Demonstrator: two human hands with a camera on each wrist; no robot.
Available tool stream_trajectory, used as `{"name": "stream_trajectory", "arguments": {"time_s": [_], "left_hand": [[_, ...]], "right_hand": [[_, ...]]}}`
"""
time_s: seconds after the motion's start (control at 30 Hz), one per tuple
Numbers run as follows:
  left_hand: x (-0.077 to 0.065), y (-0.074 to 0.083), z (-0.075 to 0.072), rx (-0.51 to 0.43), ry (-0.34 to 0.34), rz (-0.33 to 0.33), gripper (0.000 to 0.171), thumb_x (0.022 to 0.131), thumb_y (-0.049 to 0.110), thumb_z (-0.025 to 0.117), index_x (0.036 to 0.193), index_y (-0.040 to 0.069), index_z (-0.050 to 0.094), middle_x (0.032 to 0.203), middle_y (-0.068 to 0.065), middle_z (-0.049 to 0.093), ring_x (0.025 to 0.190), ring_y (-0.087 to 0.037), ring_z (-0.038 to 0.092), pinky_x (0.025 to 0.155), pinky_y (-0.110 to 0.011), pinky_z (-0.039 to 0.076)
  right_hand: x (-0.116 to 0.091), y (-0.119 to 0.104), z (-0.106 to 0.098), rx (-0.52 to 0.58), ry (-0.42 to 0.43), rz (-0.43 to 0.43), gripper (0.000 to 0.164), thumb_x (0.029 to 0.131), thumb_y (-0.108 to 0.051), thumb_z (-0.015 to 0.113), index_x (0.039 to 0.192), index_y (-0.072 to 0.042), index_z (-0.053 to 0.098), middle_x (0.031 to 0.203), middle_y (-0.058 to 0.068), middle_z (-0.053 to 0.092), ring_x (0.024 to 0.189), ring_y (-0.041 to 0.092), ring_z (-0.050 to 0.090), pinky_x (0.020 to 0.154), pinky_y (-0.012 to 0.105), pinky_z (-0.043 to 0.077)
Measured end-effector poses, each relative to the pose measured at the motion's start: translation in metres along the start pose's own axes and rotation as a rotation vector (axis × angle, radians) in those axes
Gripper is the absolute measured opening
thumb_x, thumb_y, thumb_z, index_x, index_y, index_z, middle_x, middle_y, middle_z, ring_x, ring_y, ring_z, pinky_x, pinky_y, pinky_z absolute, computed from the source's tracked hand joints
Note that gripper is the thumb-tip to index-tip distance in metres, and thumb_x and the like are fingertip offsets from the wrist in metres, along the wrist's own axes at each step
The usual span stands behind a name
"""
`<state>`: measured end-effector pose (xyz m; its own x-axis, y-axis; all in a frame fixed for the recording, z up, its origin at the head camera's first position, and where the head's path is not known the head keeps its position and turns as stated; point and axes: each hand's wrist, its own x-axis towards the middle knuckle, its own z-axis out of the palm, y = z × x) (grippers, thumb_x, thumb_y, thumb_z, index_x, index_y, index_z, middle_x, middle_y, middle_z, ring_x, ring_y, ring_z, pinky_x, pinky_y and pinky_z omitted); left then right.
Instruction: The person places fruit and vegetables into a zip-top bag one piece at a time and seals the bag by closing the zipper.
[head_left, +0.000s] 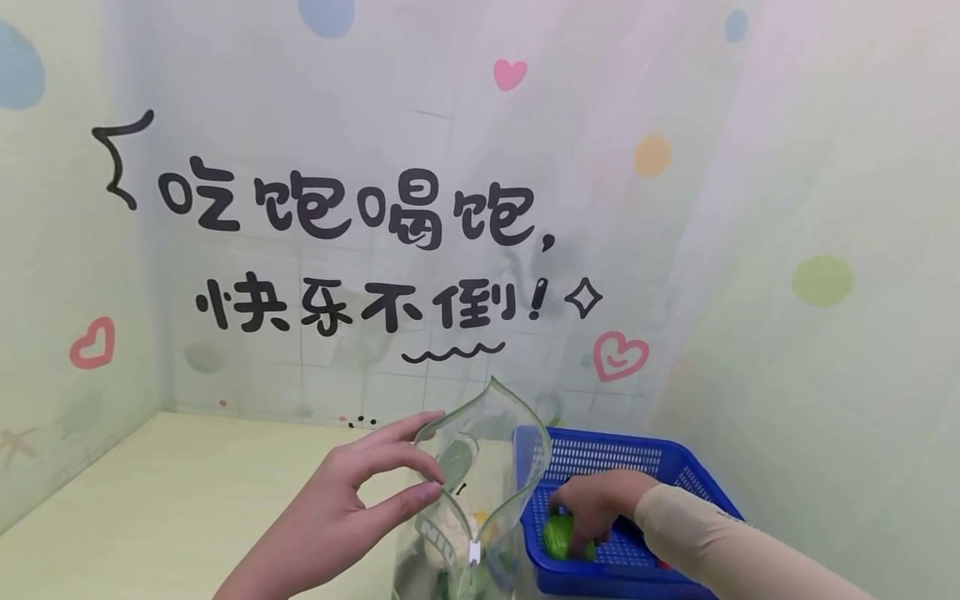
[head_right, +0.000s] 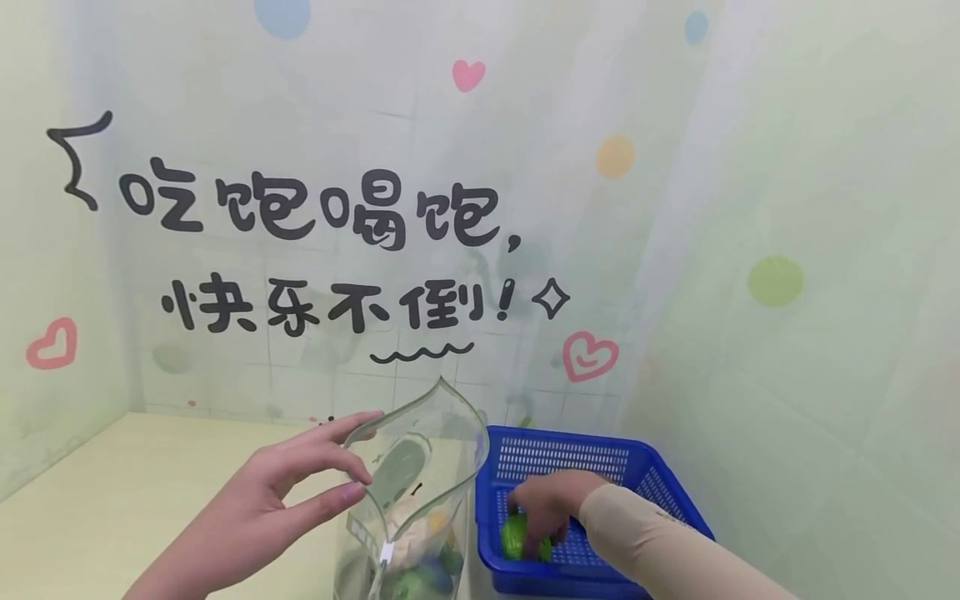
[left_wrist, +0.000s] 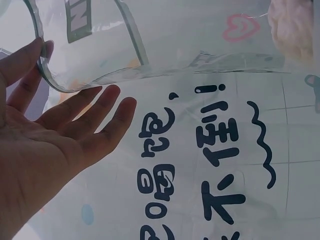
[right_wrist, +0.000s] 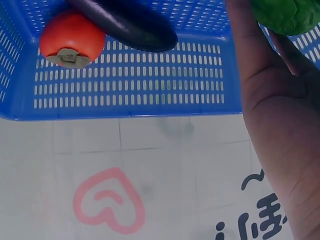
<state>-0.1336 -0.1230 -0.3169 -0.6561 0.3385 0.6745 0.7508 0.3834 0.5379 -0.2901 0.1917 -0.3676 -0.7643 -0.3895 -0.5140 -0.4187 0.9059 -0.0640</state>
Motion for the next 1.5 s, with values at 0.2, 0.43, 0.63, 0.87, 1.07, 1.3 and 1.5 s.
{"name": "stream_trajectory", "arguments": {"time_s": [0.2,0.43,0.63,0.87,1.07,1.3,1.5], "left_hand": [[0.000,0.000,0.000,0.017,0.008,0.007,0.004,0.093,0.033,0.064,0.094,0.037,0.064,0.139,0.007,0.050,0.133,-0.015,0.038,0.098,-0.058,0.041],[-0.001,-0.001,0.000,0.015,0.010,0.004,0.004,0.093,0.033,0.064,0.094,0.037,0.064,0.139,0.007,0.050,0.133,-0.015,0.039,0.097,-0.058,0.042],[0.000,-0.002,0.000,0.021,0.018,0.022,0.005,0.093,0.032,0.064,0.094,0.037,0.064,0.138,0.006,0.051,0.132,-0.015,0.040,0.097,-0.057,0.043],[0.000,-0.002,-0.001,0.023,0.026,0.021,0.005,0.093,0.030,0.065,0.095,0.035,0.065,0.138,0.006,0.051,0.131,-0.014,0.041,0.098,-0.056,0.043],[0.001,-0.003,-0.001,0.003,0.016,0.011,0.003,0.093,0.032,0.065,0.095,0.033,0.066,0.138,0.006,0.051,0.132,-0.015,0.040,0.098,-0.058,0.041],[0.001,-0.004,-0.001,-0.006,0.011,0.020,0.004,0.092,0.031,0.065,0.095,0.034,0.066,0.139,0.006,0.050,0.133,-0.016,0.039,0.098,-0.059,0.040],[0.000,-0.005,-0.001,0.004,0.012,0.026,0.006,0.092,0.031,0.065,0.094,0.036,0.065,0.139,0.006,0.050,0.132,-0.017,0.040,0.098,-0.059,0.040]], "right_hand": [[0.000,-0.002,-0.004,-0.142,0.101,-0.042,0.056,0.070,-0.037,0.083,0.121,-0.030,0.061,0.092,-0.012,0.060,0.082,0.014,0.057,0.083,0.050,0.054],[-0.018,-0.005,-0.038,-0.086,0.125,-0.048,0.058,0.064,-0.030,0.086,0.116,-0.028,0.060,0.091,-0.010,0.058,0.083,0.012,0.055,0.078,0.039,0.055],[-0.057,-0.016,-0.102,-0.057,0.363,-0.195,0.073,0.064,-0.018,0.083,0.128,-0.030,0.050,0.099,-0.005,0.057,0.084,0.014,0.055,0.070,0.029,0.053],[-0.121,-0.065,-0.170,0.072,0.463,-0.457,0.062,0.078,-0.031,0.079,0.130,-0.029,0.046,0.116,0.003,0.056,0.094,0.014,0.063,0.077,0.033,0.056],[-0.146,-0.112,-0.162,0.053,0.295,-0.546,0.060,0.077,-0.038,0.079,0.126,-0.035,0.045,0.114,-0.007,0.060,0.094,0.006,0.065,0.081,0.028,0.056],[-0.142,-0.138,-0.141,-0.138,0.217,-0.574,0.058,0.078,-0.039,0.079,0.127,-0.033,0.049,0.100,-0.014,0.064,0.084,0.001,0.064,0.075,0.023,0.055],[-0.137,-0.141,-0.131,-0.201,0.237,-0.581,0.048,0.084,-0.037,0.074,0.128,-0.028,0.055,0.109,-0.012,0.064,0.088,-0.002,0.062,0.076,0.020,0.054]]}}
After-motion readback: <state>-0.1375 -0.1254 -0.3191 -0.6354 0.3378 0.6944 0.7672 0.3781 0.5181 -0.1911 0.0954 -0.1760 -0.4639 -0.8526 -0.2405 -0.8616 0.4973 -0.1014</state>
